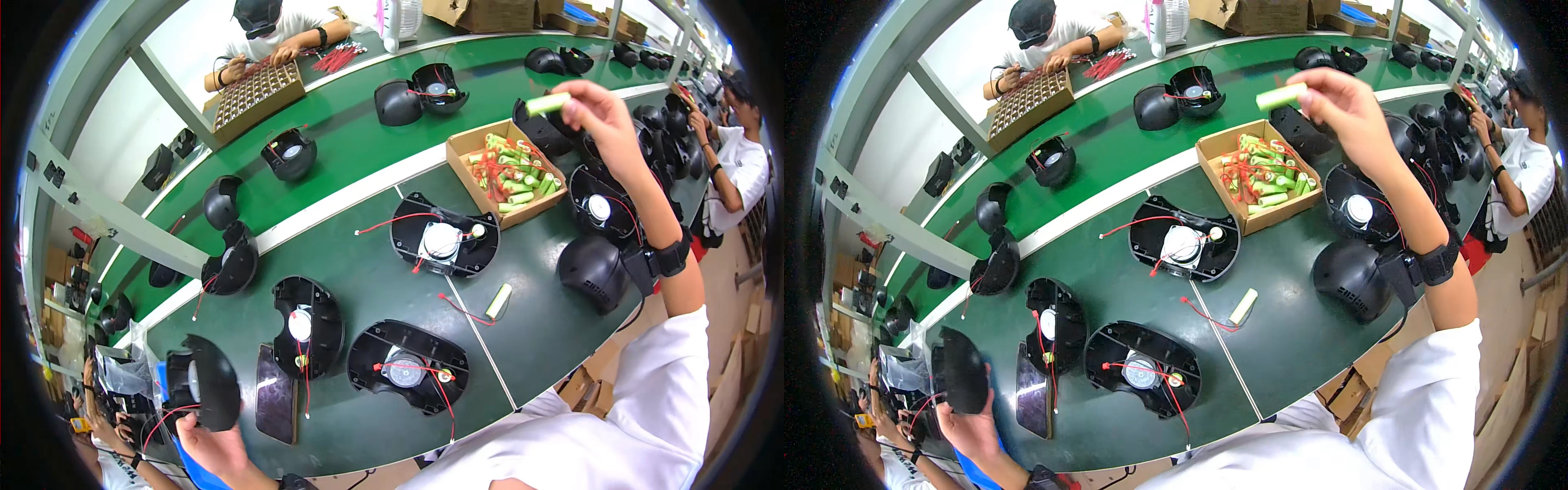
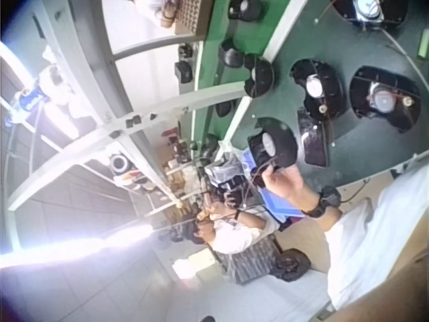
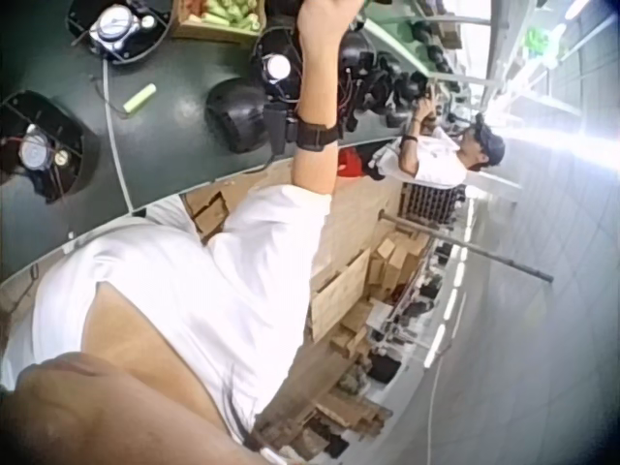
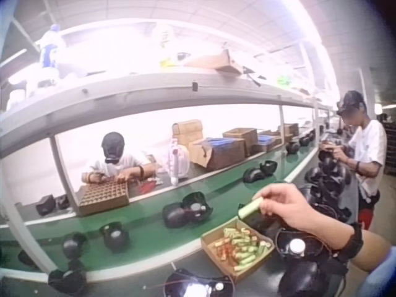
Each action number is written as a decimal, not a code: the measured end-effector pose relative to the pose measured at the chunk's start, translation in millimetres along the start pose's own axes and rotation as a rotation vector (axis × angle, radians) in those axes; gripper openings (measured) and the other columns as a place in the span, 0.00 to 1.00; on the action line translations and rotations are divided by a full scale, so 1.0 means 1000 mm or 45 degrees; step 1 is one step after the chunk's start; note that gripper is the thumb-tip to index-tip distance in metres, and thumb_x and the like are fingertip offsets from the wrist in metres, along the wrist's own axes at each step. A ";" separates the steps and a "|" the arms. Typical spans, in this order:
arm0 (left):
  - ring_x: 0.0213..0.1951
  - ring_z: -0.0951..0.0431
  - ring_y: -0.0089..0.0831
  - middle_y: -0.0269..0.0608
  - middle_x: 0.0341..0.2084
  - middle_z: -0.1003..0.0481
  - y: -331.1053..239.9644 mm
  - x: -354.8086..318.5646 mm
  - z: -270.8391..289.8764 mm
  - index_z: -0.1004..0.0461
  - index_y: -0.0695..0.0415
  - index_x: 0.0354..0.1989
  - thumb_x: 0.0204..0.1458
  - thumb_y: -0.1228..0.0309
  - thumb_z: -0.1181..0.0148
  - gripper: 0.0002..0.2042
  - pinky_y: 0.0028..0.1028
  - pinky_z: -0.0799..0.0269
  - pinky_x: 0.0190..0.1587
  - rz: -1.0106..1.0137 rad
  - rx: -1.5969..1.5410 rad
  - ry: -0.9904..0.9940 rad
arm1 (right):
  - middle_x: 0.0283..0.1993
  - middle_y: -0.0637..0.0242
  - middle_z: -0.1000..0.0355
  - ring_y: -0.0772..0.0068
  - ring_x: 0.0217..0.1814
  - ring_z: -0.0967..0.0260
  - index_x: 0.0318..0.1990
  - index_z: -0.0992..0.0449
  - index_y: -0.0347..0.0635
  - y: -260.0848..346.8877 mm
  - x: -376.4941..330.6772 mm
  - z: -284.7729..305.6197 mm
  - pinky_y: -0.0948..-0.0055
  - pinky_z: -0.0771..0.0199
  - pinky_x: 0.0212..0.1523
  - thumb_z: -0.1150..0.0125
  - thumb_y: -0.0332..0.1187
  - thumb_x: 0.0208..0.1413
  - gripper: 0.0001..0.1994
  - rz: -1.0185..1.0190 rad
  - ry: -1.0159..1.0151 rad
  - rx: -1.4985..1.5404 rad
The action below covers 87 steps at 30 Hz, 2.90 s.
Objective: The worker is manually assembling portable electronic speakers by inserting lithium-ion batteries into plastic housings equipped with pre-glued speakers.
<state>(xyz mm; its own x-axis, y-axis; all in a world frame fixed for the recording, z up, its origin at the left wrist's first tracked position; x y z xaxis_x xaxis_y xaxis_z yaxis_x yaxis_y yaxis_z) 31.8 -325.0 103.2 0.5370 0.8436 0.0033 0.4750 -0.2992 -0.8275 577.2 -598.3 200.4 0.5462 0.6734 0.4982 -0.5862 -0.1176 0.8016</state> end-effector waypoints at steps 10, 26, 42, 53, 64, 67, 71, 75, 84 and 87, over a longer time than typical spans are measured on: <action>0.50 0.29 0.40 0.49 0.48 0.30 0.072 0.004 -0.107 0.36 0.70 0.53 0.31 0.74 0.53 0.32 0.33 0.38 0.57 0.110 0.173 -0.065 | 0.37 0.63 0.28 0.73 0.39 0.31 0.41 0.25 0.34 0.137 -0.039 -0.062 0.78 0.33 0.41 0.41 0.20 0.45 0.13 0.674 0.077 -0.072; 0.51 0.31 0.37 0.52 0.48 0.32 0.093 -0.005 -0.249 0.39 0.69 0.55 0.31 0.74 0.53 0.33 0.30 0.41 0.57 -0.141 0.980 0.831 | 0.34 0.59 0.30 0.62 0.33 0.29 0.26 0.27 0.31 0.192 -0.111 -0.178 0.72 0.25 0.29 0.38 0.25 0.35 0.08 1.125 0.535 0.067; 0.54 0.31 0.43 0.56 0.52 0.36 0.106 -0.008 -0.237 0.43 0.68 0.58 0.35 0.84 0.54 0.32 0.30 0.37 0.55 -0.156 0.671 0.781 | 0.54 0.53 0.44 0.66 0.47 0.33 0.49 0.36 0.39 0.138 -0.095 -0.178 0.70 0.33 0.44 0.24 0.36 0.35 0.33 0.420 0.464 0.449; 0.50 0.28 0.40 0.55 0.48 0.31 0.104 -0.016 -0.240 0.43 0.71 0.57 0.43 0.72 0.44 0.31 0.32 0.36 0.54 -0.434 1.048 0.822 | 0.56 0.60 0.36 0.70 0.60 0.42 0.58 0.38 0.35 0.107 -0.106 -0.221 0.69 0.46 0.62 0.30 0.27 0.42 0.33 -0.238 0.898 0.921; 0.48 0.27 0.41 0.56 0.47 0.31 0.106 -0.022 -0.243 0.44 0.71 0.56 0.39 0.73 0.51 0.31 0.31 0.34 0.52 -0.504 1.081 0.813 | 0.60 0.51 0.40 0.56 0.65 0.45 0.52 0.31 0.35 0.121 -0.106 -0.206 0.59 0.48 0.64 0.28 0.26 0.38 0.29 -0.062 0.841 0.702; 0.50 0.29 0.42 0.56 0.49 0.33 0.108 -0.016 -0.239 0.45 0.71 0.57 0.40 0.74 0.52 0.31 0.32 0.36 0.54 -0.463 1.000 0.726 | 0.59 0.50 0.39 0.59 0.61 0.40 0.48 0.29 0.35 0.137 -0.100 -0.190 0.61 0.41 0.59 0.28 0.29 0.38 0.26 0.155 0.667 0.391; 0.54 0.32 0.41 0.58 0.52 0.35 0.102 -0.019 -0.237 0.48 0.71 0.59 0.45 0.70 0.47 0.32 0.33 0.39 0.57 -0.472 1.050 0.608 | 0.34 0.59 0.29 0.64 0.35 0.31 0.38 0.26 0.37 0.151 -0.100 -0.176 0.70 0.32 0.35 0.30 0.31 0.39 0.17 0.395 0.418 0.038; 0.55 0.34 0.41 0.58 0.54 0.37 0.102 -0.019 -0.237 0.49 0.69 0.59 0.48 0.68 0.47 0.31 0.33 0.41 0.58 -0.517 1.065 0.580 | 0.23 0.66 0.31 0.67 0.21 0.33 0.33 0.26 0.35 0.168 -0.118 -0.181 0.73 0.34 0.21 0.31 0.30 0.37 0.14 0.596 0.355 -0.052; 0.53 0.33 0.44 0.61 0.55 0.40 0.097 -0.025 -0.234 0.50 0.65 0.61 0.47 0.61 0.44 0.35 0.38 0.38 0.56 -0.752 0.801 0.567 | 0.25 0.62 0.30 0.67 0.23 0.32 0.31 0.26 0.30 0.182 -0.125 -0.182 0.74 0.31 0.22 0.35 0.27 0.36 0.13 0.734 0.252 -0.049; 0.55 0.34 0.44 0.63 0.56 0.41 0.097 -0.027 -0.233 0.51 0.64 0.61 0.48 0.63 0.43 0.35 0.39 0.39 0.57 -0.769 0.905 0.489 | 0.25 0.62 0.31 0.68 0.23 0.32 0.30 0.26 0.30 0.182 -0.127 -0.182 0.74 0.31 0.20 0.36 0.28 0.36 0.12 0.734 0.207 -0.124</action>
<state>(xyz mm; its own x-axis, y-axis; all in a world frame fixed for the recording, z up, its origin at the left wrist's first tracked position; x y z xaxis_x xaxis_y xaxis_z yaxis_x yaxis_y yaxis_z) 225.8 -480.9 154.0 0.5916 0.5279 0.6094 0.2832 0.5716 -0.7701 292.6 -572.4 223.1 0.0306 0.6245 0.7804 -0.8166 -0.4347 0.3799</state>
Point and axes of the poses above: each hand's wrist, its own x-axis towards the middle knuckle, its own z-axis out of the back of the hand, y = z × x, the point moved 10 cm from there along x, towards the middle knuckle
